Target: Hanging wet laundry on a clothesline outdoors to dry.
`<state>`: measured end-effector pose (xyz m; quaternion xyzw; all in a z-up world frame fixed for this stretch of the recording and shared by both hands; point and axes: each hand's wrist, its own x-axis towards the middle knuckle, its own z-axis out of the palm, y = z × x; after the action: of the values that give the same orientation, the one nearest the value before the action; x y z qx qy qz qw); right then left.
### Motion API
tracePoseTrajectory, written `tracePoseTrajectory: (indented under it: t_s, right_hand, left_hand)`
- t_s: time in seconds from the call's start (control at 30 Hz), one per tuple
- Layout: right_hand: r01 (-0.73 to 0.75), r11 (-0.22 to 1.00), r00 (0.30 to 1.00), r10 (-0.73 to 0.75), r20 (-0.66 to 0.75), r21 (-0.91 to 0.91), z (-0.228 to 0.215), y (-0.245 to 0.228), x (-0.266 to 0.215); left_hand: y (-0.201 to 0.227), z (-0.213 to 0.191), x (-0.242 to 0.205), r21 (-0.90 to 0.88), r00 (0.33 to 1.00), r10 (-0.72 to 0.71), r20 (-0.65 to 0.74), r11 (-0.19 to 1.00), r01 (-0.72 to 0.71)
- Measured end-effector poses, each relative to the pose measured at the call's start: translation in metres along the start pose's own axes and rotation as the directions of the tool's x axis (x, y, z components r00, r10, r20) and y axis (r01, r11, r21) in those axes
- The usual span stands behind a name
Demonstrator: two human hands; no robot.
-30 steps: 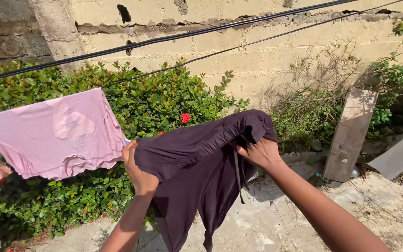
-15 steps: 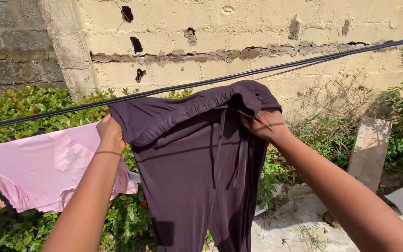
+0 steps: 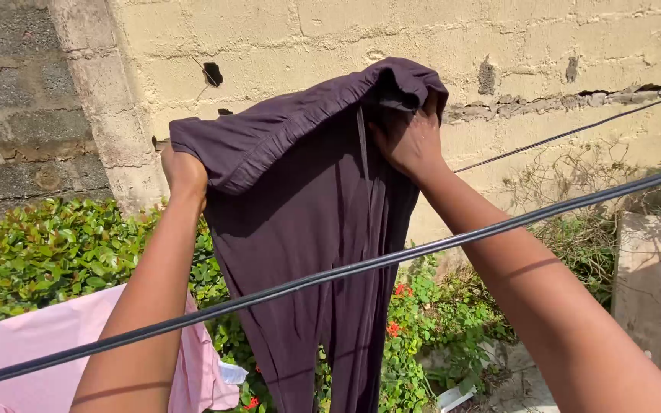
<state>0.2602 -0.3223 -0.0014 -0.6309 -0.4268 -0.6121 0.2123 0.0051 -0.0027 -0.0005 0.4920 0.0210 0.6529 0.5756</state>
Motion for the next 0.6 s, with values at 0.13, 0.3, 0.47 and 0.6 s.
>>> tracePoseTrajectory:
  t_s: [0.13, 0.3, 0.47, 0.6]
  right_hand:
    - [-0.108, 0.992, 0.936, 0.124, 0.33, -0.068, 0.075, -0.014, -0.046]
    - [-0.38, 0.915, 0.162, -0.076, 0.984, 0.134, 0.189, 0.007, -0.184]
    - [-0.683, 0.728, 0.42, 0.328, 0.846, 0.057, 0.071, -0.036, -0.191]
    - [-0.598, 0.407, 0.735, 0.622, 0.269, 0.691, 0.02, -0.053, -0.183]
  left_hand:
    - [-0.083, -0.037, -0.012, 0.323, 0.94, 0.057, 0.336, 0.931, -0.171]
    - [-0.267, -0.146, -0.078, 0.976, 0.56, -0.819, 0.125, 0.203, 0.08]
    - [-0.171, -0.122, -0.158, 0.996, 0.663, -0.743, 0.092, 0.08, -0.048]
    - [-0.031, -0.081, -0.219, 0.97, 0.971, -0.232, -0.058, 0.218, 0.11]
